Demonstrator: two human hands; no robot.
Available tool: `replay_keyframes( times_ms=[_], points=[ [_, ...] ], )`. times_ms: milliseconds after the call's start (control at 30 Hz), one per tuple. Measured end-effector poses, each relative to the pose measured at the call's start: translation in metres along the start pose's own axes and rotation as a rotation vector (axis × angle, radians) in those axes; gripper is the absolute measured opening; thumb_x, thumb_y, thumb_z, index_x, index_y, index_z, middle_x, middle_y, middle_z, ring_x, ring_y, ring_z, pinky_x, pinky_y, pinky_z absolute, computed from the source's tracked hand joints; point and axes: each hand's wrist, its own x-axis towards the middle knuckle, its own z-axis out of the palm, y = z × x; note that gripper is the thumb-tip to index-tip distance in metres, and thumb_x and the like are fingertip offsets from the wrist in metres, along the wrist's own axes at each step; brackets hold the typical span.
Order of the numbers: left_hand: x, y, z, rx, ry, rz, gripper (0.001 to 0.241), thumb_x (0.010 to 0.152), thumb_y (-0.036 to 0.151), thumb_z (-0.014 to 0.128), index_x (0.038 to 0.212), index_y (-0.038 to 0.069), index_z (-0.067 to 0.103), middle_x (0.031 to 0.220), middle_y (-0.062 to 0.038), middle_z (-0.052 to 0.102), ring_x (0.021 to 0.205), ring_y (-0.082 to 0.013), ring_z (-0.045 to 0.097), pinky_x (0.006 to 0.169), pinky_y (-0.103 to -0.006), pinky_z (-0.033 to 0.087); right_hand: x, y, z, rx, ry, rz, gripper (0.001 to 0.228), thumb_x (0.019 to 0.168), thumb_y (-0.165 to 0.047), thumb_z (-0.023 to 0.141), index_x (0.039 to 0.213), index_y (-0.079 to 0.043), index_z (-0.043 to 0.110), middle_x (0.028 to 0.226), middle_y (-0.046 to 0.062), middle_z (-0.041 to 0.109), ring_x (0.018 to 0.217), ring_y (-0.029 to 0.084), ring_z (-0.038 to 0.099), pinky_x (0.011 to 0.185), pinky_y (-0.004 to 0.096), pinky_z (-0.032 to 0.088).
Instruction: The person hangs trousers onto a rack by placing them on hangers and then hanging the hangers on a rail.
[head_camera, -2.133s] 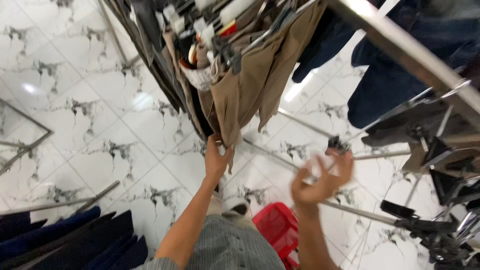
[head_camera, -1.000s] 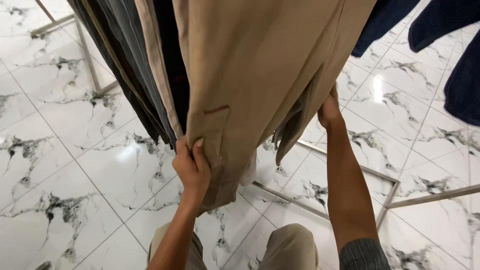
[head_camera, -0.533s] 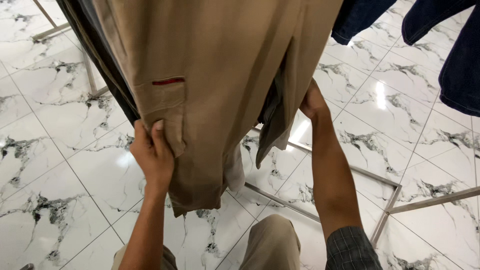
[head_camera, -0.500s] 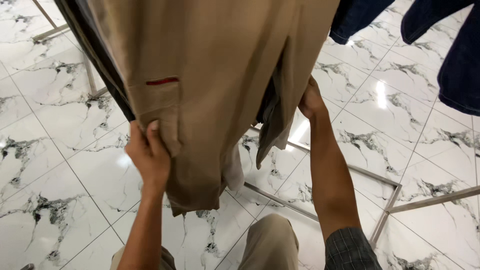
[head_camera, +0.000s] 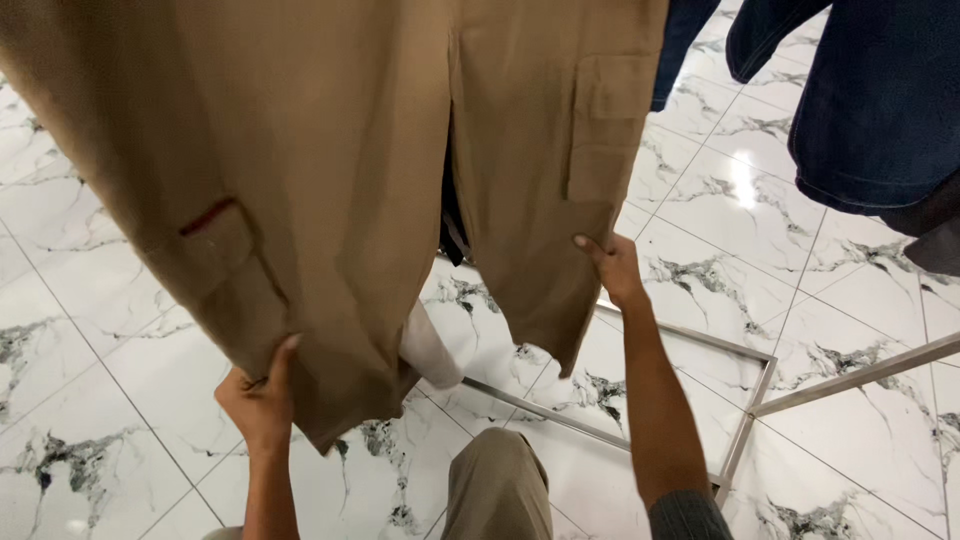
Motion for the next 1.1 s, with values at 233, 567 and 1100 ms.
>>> replay_keyframes(
  times_ms=[233,567,1100],
  points=[
    [-0.011,-0.173,0.013,0.22,-0.272,-0.262,0.062,0.086,0.052,0.082,0.071,-0.005,0.063,0.068,-0.004,0.056,0.072,-0.0117,0.042,0.05,-0.0406,0.034,-0.021,0.154,-0.048,-0.117,0.006,0.041,0.017,0.087,-0.017,0.084,0.087,-0.002,0.077,0.089,-0.001,0.067,0.088,0.012,0.06,0.074,0.031,0.051],
    [-0.165,-0.359,0.069,-0.146,-0.973,-0.738,0.045,0.097,0.021,0.056,0.14,0.011,0.052,0.135,-0.006,0.049,0.099,-0.0315,0.045,0.086,-0.0542,0.054,-0.068,0.119,-0.039,-0.324,-0.206,0.294,0.045,0.074,-0.026,0.082,0.112,-0.004,0.073,0.108,0.005,0.072,0.101,0.018,0.06,0.086,0.036,0.051],
    [-0.028,0.104,0.173,0.332,-0.114,0.734,0.044,0.111,0.046,0.064,0.115,0.004,0.075,0.101,-0.012,0.076,0.102,-0.026,0.073,0.096,-0.0338,0.055,-0.039,-0.034,0.025,-0.2,0.071,-0.509,0.014,0.104,-0.012,0.069,0.092,-0.007,0.066,0.077,0.007,0.058,0.081,0.012,0.051,0.074,0.03,0.047]
  ],
)
